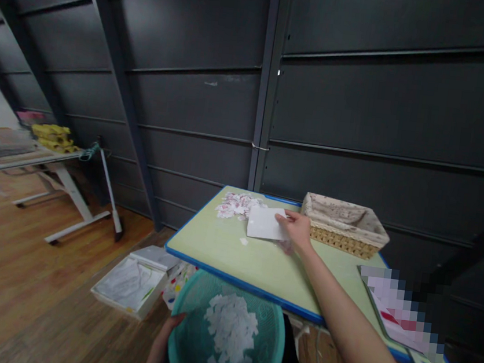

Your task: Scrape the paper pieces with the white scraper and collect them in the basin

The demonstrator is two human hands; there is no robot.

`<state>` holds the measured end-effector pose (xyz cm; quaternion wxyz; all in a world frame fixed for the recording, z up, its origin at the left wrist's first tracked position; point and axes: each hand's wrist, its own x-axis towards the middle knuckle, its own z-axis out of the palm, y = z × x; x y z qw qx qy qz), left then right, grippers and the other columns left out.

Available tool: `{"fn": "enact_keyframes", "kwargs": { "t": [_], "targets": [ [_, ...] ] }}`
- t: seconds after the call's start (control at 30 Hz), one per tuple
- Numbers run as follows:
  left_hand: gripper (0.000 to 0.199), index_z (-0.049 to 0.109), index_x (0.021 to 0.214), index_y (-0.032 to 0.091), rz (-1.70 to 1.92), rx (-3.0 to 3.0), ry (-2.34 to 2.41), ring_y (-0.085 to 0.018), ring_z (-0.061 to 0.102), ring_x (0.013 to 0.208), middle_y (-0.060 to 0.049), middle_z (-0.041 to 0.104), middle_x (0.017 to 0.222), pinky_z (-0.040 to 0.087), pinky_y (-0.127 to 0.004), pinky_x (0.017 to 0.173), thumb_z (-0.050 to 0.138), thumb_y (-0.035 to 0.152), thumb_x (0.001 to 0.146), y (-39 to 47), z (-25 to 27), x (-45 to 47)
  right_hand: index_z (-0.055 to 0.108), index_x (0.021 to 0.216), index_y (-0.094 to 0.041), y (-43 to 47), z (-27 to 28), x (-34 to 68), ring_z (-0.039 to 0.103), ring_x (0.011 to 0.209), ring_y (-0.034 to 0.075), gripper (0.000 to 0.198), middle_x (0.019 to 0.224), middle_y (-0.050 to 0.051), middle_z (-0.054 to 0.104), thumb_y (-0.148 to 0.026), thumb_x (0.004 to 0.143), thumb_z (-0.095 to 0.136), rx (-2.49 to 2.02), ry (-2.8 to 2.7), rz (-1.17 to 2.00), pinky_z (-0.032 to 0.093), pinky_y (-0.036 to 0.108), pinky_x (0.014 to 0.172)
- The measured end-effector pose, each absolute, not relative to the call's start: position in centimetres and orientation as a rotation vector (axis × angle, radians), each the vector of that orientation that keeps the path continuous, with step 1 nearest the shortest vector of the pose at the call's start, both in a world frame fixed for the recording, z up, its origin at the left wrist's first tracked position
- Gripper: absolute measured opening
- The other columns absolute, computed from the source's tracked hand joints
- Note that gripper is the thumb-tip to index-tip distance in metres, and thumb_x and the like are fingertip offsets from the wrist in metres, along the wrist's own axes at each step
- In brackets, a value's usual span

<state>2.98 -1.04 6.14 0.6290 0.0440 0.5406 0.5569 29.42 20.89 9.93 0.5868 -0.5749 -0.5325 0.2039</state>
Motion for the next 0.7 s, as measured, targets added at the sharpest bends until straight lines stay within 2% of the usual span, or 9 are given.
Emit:
{"fn": "enact_keyframes", "kwargs": {
  "t": [0.2,0.37,0.53,0.7],
  "targets": [
    [0.055,0.057,0.123,0.012,1.188,0.071,1.194,-0.036,0.073,0.082,-0.010,0.080,0.081,0.055,-0.053,0.083,0.064,0.029,0.071,-1.0,5.2,2.5,0.077,0.086,-0.010,20.6,10.2,29.7,0.068,0.072,0.029,0.043,0.085,0.014,0.075,-0.042,0.060,0.065,-1.339,-1.342,0.503,0.051,0.034,0.059],
    [0.057,0.055,0.125,0.013,1.216,0.100,1.176,-0.034,0.073,0.084,-0.008,0.080,0.086,0.055,-0.049,0.083,0.065,0.026,0.071,-1.0,4.5,2.4,0.076,0.091,-0.007,20.5,9.9,29.1,0.068,0.071,0.030,0.049,0.084,0.016,0.074,-0.045,0.062,0.063,-1.348,-1.384,0.521,0.050,0.034,0.058],
    [0.055,0.057,0.123,0.010,1.217,0.106,1.180,-0.034,0.073,0.085,-0.008,0.080,0.082,0.056,-0.049,0.083,0.065,0.025,0.071,-0.9,5.3,2.7,0.075,0.091,-0.007,20.5,9.9,28.9,0.069,0.075,0.031,0.052,0.087,0.017,0.074,-0.048,0.061,0.066,-1.318,-1.338,0.531,0.052,0.037,0.062],
    [0.050,0.059,0.119,0.006,1.238,0.148,1.250,-0.034,0.072,0.088,-0.011,0.080,0.077,0.054,-0.049,0.086,0.064,0.023,0.072,-0.9,5.4,2.6,0.074,0.095,-0.007,20.3,9.9,28.4,0.068,0.072,0.029,0.053,0.086,0.017,0.074,-0.047,0.062,0.068,-1.292,-1.346,0.627,0.051,0.034,0.058]
  ]
}}
